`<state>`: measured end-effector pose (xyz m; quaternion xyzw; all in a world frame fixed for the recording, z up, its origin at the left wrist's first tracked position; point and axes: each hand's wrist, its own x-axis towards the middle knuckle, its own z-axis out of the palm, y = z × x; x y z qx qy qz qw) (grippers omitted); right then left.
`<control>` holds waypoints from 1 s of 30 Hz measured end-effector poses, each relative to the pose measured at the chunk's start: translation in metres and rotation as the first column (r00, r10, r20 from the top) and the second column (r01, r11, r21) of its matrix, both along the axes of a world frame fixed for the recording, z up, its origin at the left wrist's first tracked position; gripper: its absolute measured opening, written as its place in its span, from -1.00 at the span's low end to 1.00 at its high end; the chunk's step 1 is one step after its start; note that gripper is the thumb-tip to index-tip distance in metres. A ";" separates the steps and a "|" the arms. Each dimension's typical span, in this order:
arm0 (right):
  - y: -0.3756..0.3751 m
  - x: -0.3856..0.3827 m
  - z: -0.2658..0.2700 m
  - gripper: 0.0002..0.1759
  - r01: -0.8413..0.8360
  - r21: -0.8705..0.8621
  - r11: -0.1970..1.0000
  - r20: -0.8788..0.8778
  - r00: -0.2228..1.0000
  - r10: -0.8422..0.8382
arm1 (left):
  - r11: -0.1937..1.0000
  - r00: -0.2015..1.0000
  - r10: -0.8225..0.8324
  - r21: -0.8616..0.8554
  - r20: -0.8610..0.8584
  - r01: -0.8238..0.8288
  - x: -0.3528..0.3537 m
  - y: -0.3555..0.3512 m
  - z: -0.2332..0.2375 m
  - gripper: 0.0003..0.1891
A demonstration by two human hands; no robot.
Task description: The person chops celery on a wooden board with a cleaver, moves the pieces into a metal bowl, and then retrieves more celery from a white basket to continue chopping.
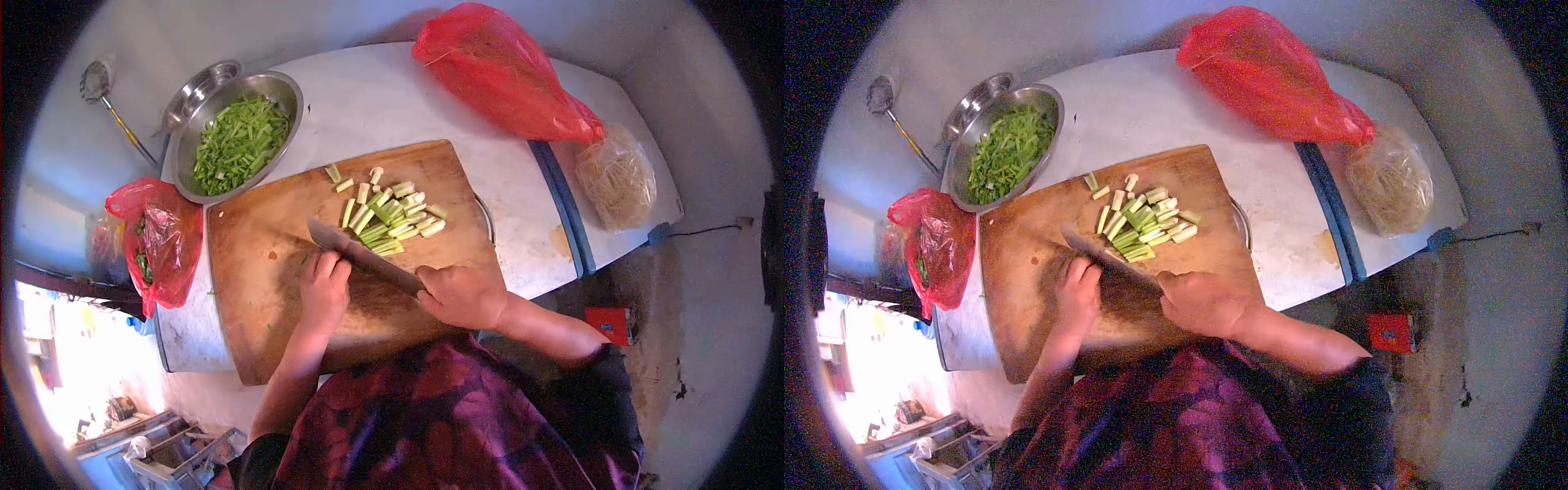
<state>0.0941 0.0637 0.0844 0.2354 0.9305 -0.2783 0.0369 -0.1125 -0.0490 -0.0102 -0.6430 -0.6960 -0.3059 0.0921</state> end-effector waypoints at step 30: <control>-0.002 0.099 -0.002 -0.71 0.352 -0.336 0.874 -0.158 0.893 -0.421 | 0.964 0.999 -0.032 -0.263 0.025 0.037 0.027 -0.028 0.018 -0.76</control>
